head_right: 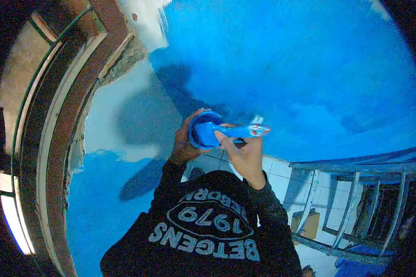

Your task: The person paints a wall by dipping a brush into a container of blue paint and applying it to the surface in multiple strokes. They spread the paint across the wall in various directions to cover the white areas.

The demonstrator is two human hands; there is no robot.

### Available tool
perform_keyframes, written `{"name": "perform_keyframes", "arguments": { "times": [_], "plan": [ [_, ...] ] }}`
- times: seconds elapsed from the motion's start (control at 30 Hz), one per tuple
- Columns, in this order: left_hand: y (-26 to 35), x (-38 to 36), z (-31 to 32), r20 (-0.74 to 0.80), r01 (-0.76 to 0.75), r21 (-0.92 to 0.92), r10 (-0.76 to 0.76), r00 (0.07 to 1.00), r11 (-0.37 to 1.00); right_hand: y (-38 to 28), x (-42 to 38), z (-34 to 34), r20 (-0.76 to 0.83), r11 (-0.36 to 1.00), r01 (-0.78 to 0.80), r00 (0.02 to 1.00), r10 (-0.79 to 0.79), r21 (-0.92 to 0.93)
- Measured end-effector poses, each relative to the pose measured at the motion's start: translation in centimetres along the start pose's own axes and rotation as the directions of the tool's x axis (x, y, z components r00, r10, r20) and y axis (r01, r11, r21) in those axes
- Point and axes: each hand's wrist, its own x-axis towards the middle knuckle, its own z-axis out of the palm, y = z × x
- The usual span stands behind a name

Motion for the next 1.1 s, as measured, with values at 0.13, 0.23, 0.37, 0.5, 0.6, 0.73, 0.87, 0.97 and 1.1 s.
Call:
{"name": "perform_keyframes", "arguments": {
  "times": [0.13,0.23,0.37,0.5,0.6,0.73,0.87,0.97,1.1],
  "plan": [
    [-0.3,-0.1,0.0,-0.004,-0.027,0.075,0.028,1.0,0.997,-0.3,0.3,-1.2,-0.022,1.0,-0.031,0.999,0.031,-0.002],
    [0.4,-0.3,0.3,-0.03,0.097,0.007,-0.097,0.995,0.995,-0.6,1.3,-2.6,0.229,0.829,0.47,0.88,-0.416,-0.302],
    [1.2,-0.1,1.0,-0.066,0.041,-0.014,-0.042,0.997,0.999,-0.2,1.9,-3.7,0.45,0.638,0.655,0.75,-0.485,-0.404],
    [1.7,0.1,0.7,-0.051,0.028,0.064,-0.025,0.998,0.998,0.2,2.0,-4.5,0.519,0.574,0.712,0.696,-0.497,-0.405],
    [1.5,0.4,0.4,0.032,0.144,-0.129,-0.141,0.99,0.981,-1.0,1.5,-4.5,0.489,0.506,0.716,0.698,-0.523,-0.481],
    [1.0,0.7,-0.2,0.017,0.099,-0.04,-0.098,0.995,0.994,-2.3,-0.1,-4.6,0.522,0.475,0.712,0.702,-0.484,-0.518],
    [-0.1,0.2,0.3,-0.02,0.018,-0.042,-0.019,1.0,0.999,-2.5,-0.1,-4.5,0.6,0.494,0.736,0.67,-0.436,-0.463],
    [1.4,0.1,0.2,0.028,-0.074,0.096,0.071,0.997,0.993,-1.9,0.2,-4.3,0.587,0.489,0.722,0.688,-0.426,-0.49],
    [2.4,0.1,1.1,0.016,0.002,-0.014,-0.001,1.0,1.0,-2.0,1.3,-4.9,0.525,0.466,0.752,0.659,-0.538,-0.466]
  ]
}}
